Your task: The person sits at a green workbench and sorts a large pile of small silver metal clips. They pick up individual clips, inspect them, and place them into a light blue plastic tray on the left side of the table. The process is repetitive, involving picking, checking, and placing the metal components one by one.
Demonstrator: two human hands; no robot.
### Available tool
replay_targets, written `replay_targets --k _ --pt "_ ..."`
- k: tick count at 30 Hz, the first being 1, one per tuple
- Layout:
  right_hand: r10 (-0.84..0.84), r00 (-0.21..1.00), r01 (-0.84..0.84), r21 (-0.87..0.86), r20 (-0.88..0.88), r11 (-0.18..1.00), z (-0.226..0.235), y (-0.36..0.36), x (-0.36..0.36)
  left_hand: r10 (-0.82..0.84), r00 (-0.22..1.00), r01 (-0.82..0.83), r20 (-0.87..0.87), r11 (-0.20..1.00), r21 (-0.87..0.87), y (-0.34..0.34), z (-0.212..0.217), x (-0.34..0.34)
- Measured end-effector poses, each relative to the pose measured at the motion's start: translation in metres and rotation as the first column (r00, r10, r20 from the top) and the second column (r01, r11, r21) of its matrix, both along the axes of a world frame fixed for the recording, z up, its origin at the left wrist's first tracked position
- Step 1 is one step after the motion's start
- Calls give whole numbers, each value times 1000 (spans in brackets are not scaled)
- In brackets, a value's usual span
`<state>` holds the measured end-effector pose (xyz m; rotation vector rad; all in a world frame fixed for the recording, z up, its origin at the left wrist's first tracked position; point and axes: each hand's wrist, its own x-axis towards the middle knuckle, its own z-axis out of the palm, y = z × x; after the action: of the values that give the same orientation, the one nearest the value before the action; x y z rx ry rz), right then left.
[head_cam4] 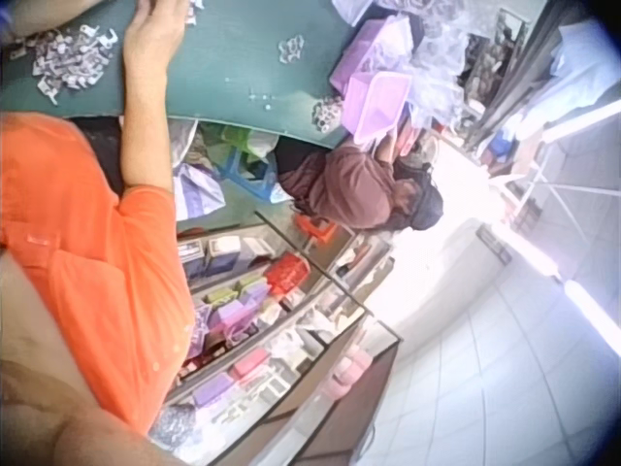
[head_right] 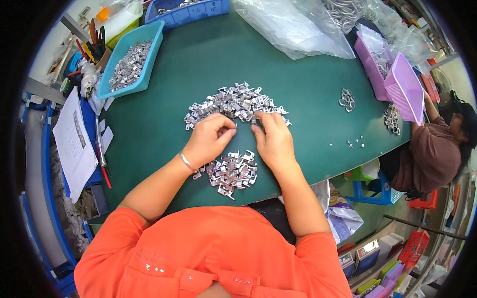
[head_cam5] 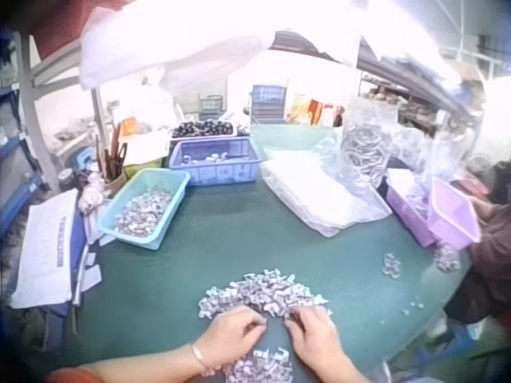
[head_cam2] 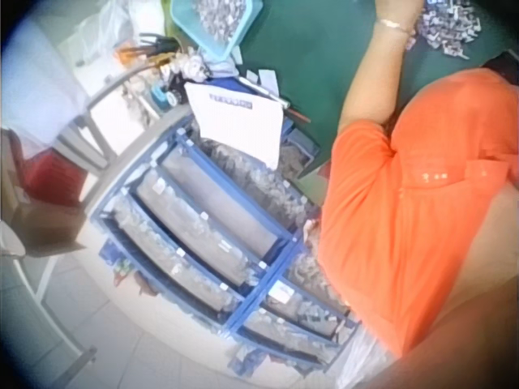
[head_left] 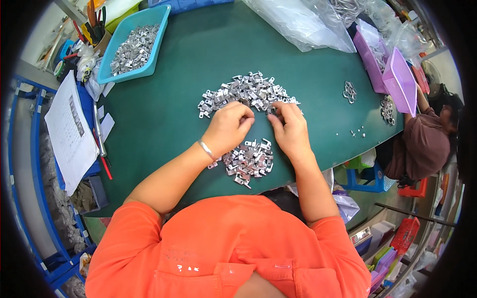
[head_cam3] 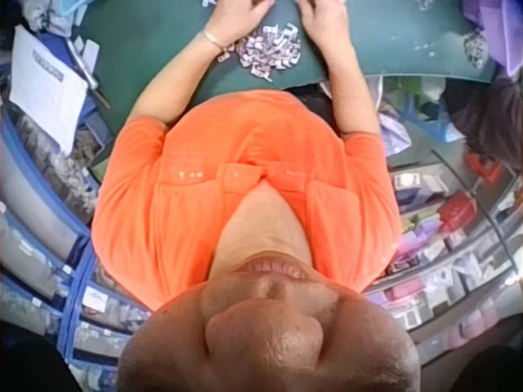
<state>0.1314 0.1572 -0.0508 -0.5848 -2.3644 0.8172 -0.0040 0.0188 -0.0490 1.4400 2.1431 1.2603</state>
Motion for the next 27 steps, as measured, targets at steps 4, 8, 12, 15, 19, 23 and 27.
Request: replay_targets --k 4,8,12,15,19,23,27 --pt "-3 999 0 73 40 997 -4 -1 -6 53 586 -61 809 998 -22 -10 11 4" --pt "-4 1000 3 56 8 998 -4 1 -2 15 396 -72 918 997 14 -22 21 4" --pt "11 994 -79 -653 -108 753 2 -2 8 -10 398 -58 917 998 36 -27 24 6" --pt "5 961 -244 -836 -277 491 13 -13 14 -37 417 -63 908 996 69 -32 26 8" --pt "13 888 -422 -803 -460 422 10 -16 21 -158 480 -4 863 983 182 -39 29 5" --pt "13 819 -534 -752 -574 387 9 -20 23 -181 509 41 842 982 186 -46 27 3" --pt "113 813 -569 -736 -572 367 9 -24 29 -114 667 209 736 977 -39 -57 36 1"
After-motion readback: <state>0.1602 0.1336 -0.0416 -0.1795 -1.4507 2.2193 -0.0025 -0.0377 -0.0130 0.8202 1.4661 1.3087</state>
